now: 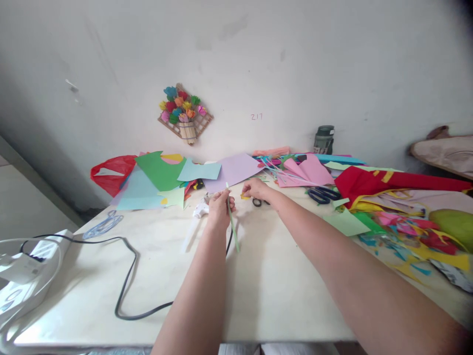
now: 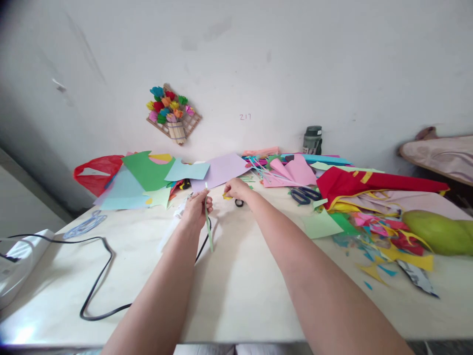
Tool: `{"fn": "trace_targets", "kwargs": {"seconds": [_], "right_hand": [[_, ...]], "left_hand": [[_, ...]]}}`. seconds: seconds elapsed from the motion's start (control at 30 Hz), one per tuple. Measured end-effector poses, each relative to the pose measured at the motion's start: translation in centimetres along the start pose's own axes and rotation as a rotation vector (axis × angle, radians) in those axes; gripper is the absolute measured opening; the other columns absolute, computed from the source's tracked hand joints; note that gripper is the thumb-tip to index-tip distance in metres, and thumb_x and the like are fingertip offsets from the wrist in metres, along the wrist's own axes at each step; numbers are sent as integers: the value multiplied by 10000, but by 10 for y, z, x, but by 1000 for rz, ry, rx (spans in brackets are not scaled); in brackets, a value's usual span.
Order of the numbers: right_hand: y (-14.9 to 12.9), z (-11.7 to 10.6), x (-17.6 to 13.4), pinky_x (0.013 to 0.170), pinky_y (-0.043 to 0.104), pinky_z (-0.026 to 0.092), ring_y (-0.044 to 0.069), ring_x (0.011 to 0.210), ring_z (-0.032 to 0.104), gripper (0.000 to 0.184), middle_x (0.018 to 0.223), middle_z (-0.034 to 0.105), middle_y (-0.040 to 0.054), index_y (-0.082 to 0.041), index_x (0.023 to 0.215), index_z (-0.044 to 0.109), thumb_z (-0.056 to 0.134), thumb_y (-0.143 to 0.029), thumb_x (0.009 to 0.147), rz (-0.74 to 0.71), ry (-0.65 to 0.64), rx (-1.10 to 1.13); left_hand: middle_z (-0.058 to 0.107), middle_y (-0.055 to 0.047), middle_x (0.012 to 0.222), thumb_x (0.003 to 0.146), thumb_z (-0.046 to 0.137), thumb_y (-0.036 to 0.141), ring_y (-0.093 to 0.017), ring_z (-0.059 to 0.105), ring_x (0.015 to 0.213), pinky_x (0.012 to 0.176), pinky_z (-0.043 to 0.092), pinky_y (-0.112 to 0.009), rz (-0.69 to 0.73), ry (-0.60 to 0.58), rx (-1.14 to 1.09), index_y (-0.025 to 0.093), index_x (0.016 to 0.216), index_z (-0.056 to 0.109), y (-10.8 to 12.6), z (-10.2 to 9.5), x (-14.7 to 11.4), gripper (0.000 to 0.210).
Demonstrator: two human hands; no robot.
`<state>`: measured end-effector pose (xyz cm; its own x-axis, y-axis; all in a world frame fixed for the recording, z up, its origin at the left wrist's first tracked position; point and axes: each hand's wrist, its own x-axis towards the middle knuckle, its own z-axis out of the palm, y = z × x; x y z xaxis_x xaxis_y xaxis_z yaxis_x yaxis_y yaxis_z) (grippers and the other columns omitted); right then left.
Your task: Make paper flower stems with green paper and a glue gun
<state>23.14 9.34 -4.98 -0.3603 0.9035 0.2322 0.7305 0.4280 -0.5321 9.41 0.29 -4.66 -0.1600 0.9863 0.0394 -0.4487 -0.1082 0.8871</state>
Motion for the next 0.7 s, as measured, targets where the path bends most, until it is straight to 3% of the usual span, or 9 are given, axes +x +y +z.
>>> {"fn": "trace_targets", "kwargs": {"seconds": [0.13, 0.23, 0.43, 0.7], "right_hand": [[10, 0, -21, 529, 183, 397, 101, 577, 557, 94, 621, 636, 0, -162, 675, 656, 639, -203, 592, -53, 182, 213], [12, 1, -36, 451, 172, 385, 89, 504, 545, 100, 592, 625, 0, -153, 686, 648, 629, -217, 612, 33, 258, 458], [4, -2, -52, 341, 156, 360, 93, 459, 547, 178, 595, 623, 28, -108, 790, 614, 618, -134, 614, 213, 253, 854], [9, -11, -55, 332, 153, 377, 64, 424, 486, 124, 533, 578, 1, -102, 728, 616, 631, -151, 615, 200, 277, 953]], "left_hand": [[451, 56, 417, 611, 616, 290, -47, 372, 342, 347, 305, -161, 13, -4, 19, 156, 730, 475, -2, 1, 0, 228], [462, 51, 413, 602, 621, 293, -48, 373, 333, 341, 308, -164, 12, -24, 59, 154, 716, 474, -3, 3, -2, 232], [499, 30, 430, 606, 622, 327, -64, 408, 341, 347, 338, -184, 9, -122, 180, 147, 704, 487, -9, 8, -8, 245], [502, 31, 429, 602, 647, 353, -55, 384, 317, 333, 320, -184, -24, -241, 339, 148, 681, 503, -18, 13, -11, 263]]}}
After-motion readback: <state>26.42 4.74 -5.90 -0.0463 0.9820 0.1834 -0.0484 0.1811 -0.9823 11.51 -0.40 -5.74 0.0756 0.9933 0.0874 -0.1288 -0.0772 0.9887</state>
